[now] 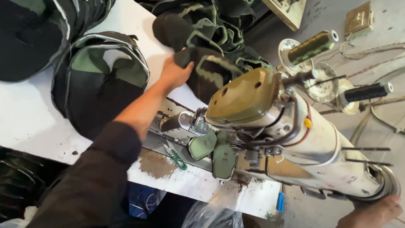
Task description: The recorder is stitching various components of footwear using an industrial sewing machine.
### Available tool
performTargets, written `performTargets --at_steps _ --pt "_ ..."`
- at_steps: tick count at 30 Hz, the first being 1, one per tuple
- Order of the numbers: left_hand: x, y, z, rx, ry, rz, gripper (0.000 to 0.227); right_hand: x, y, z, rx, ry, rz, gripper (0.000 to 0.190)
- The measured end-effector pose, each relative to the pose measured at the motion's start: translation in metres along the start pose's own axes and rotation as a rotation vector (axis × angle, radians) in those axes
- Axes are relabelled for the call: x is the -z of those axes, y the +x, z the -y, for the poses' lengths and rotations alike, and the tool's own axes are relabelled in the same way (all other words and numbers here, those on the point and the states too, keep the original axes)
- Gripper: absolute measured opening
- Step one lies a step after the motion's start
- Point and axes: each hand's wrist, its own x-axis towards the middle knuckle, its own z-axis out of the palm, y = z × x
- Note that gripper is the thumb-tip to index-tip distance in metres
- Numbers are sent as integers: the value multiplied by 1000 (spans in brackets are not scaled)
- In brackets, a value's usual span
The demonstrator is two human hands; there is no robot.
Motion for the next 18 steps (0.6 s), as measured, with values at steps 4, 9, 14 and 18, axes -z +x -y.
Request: performTargets --at_steps 4,9,14,18 --pt "36 -66 -8 -80 187 -8 55 20 -50 71 -47 -56 3 26" --pt "70 -130 -27 -19 18 -161 68 -3 -143 180 -135 611 571 38" --pt "101 -168 -43 1 -90 -120 56 -85 -192 202 83 208 930 59" --pt "147 -230 -62 161 -259 -17 45 -84 -183 218 5 127 1100 55"
